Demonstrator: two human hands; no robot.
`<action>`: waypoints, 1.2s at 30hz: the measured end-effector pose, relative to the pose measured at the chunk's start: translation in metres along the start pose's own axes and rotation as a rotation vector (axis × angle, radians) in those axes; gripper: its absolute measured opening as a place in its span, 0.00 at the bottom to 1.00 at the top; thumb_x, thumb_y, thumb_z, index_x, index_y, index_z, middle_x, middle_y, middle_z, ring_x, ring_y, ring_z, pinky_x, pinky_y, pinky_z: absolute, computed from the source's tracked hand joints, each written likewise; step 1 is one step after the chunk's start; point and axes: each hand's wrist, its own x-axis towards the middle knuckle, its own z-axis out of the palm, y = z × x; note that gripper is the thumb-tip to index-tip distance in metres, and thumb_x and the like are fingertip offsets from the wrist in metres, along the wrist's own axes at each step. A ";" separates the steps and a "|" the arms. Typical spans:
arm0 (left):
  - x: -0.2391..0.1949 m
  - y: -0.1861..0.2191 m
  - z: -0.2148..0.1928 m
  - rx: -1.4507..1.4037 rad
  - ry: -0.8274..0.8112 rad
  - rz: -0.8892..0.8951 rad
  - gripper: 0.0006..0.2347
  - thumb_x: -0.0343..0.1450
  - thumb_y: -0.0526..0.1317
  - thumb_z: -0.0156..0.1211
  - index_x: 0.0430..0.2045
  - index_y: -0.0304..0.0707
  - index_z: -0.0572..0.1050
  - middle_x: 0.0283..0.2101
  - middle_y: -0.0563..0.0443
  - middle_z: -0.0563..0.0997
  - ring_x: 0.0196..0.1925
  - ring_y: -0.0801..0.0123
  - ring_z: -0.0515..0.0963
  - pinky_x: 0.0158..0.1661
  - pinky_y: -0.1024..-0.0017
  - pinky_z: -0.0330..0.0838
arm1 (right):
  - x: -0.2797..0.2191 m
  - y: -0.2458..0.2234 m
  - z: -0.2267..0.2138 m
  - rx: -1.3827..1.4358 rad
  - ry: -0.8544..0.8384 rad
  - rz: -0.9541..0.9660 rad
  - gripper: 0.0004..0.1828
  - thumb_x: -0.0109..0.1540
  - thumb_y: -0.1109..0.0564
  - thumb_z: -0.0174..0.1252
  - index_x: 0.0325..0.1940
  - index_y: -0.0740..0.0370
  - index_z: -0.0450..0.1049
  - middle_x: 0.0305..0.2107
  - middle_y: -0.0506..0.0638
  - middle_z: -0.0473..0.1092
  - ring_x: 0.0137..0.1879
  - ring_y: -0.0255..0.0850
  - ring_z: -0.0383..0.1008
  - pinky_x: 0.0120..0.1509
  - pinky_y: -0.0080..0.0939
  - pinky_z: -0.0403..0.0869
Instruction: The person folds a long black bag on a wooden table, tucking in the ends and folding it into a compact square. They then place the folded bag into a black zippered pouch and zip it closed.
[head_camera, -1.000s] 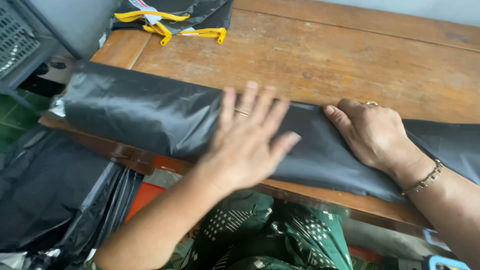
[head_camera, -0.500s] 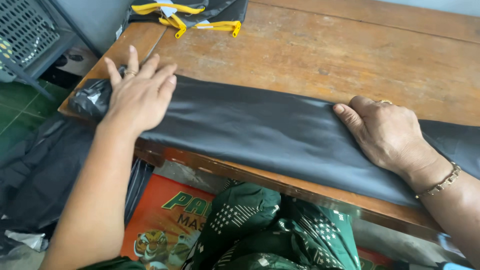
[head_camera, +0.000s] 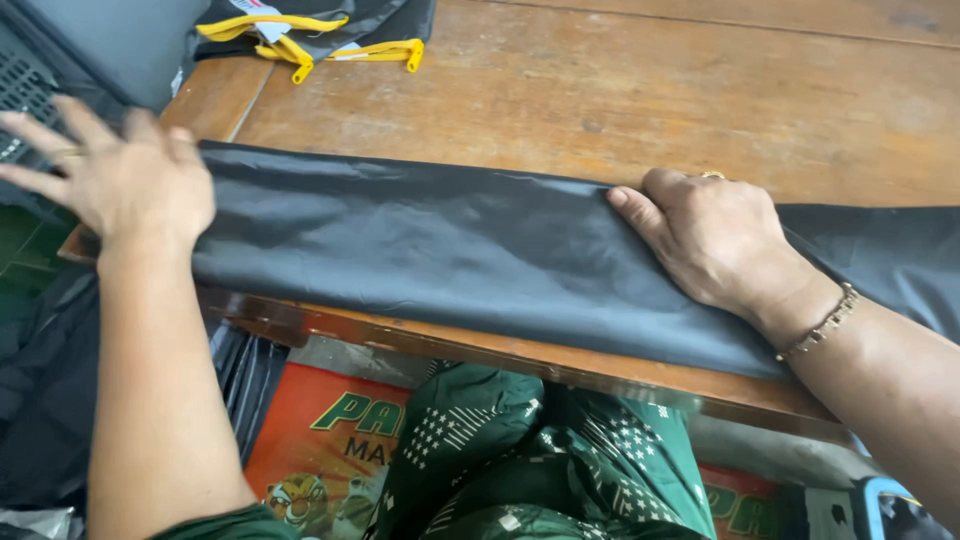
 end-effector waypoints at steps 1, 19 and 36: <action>-0.010 0.016 -0.029 -0.002 0.002 0.003 0.23 0.82 0.51 0.44 0.57 0.28 0.79 0.77 0.14 0.53 0.71 0.19 0.28 0.55 0.16 0.19 | 0.000 0.001 0.000 0.001 0.003 0.003 0.30 0.72 0.29 0.37 0.38 0.54 0.69 0.34 0.58 0.77 0.45 0.65 0.76 0.47 0.64 0.73; -0.101 0.208 -0.145 -0.374 -0.636 0.588 0.32 0.77 0.60 0.15 0.73 0.42 0.48 0.76 0.43 0.51 0.78 0.51 0.42 0.71 0.48 0.23 | -0.001 0.003 0.001 0.026 0.037 -0.062 0.28 0.73 0.31 0.39 0.37 0.54 0.69 0.32 0.54 0.76 0.46 0.61 0.76 0.49 0.61 0.73; -0.183 0.320 -0.180 -0.918 -0.283 0.979 0.33 0.79 0.60 0.32 0.74 0.37 0.40 0.76 0.21 0.48 0.78 0.31 0.49 0.72 0.41 0.40 | 0.001 0.014 0.004 0.313 0.157 -0.016 0.23 0.71 0.38 0.40 0.41 0.57 0.71 0.37 0.56 0.77 0.47 0.55 0.77 0.51 0.54 0.73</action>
